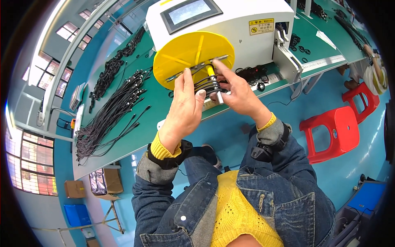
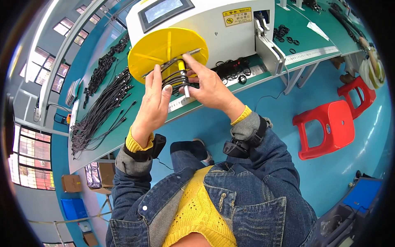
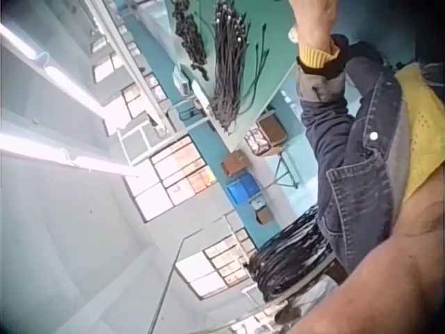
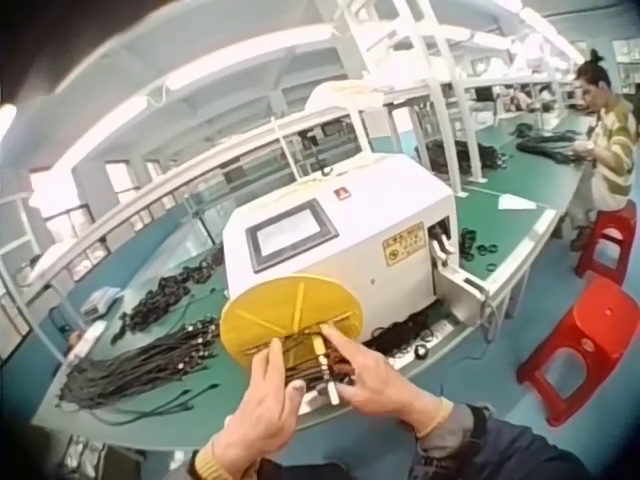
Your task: The person picks up a cable, winds it around the spindles of a machine, and removes the coiled cable. They then secure the coil with a rubber band and place it on the table.
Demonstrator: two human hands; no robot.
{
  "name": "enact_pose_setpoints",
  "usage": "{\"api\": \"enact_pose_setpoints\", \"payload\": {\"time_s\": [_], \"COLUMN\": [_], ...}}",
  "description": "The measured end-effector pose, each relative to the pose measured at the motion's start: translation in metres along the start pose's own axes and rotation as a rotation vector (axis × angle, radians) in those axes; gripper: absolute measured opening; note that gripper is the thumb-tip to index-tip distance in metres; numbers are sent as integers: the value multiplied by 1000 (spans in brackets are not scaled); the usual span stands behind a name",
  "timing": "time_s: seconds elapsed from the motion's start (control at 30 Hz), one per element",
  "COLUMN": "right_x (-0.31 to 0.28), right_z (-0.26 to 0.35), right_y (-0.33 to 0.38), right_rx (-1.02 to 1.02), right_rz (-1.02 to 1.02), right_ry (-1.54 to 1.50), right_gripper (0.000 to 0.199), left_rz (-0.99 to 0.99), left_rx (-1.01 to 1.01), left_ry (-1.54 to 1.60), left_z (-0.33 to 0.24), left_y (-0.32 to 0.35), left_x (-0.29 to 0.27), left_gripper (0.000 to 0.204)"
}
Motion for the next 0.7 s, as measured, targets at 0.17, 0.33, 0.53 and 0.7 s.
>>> {"api": "enact_pose_setpoints", "payload": {"time_s": [0.17,0.33,0.53,0.7], "right_x": [18,20,21,23], "right_z": [-5,7,13,14], "right_y": [9,8,9,17], "right_rx": [-30,-169,-239,-129], "right_rz": [-125,-277,-287,-252], "right_ry": [-168,127,401,335], "right_gripper": [65,48,37,30], "left_rz": [-7,51,142,210], "left_rx": [-47,0,-45,-55], "left_ry": [162,105,98,68], "left_z": [3,-2,-4,-7], "left_y": [-3,-6,-11,-6], "left_x": [0,-3,-3,-4], "left_gripper": [34,22,19,17]}}
Point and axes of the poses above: each hand's wrist, its own y-axis away from the middle knuckle, its own x-axis out of the palm, z = x × y, the point moved 4 cm from there along -y, towards the middle knuckle, and after that the axes turned 5 degrees about -y, right-handed, at the moved point
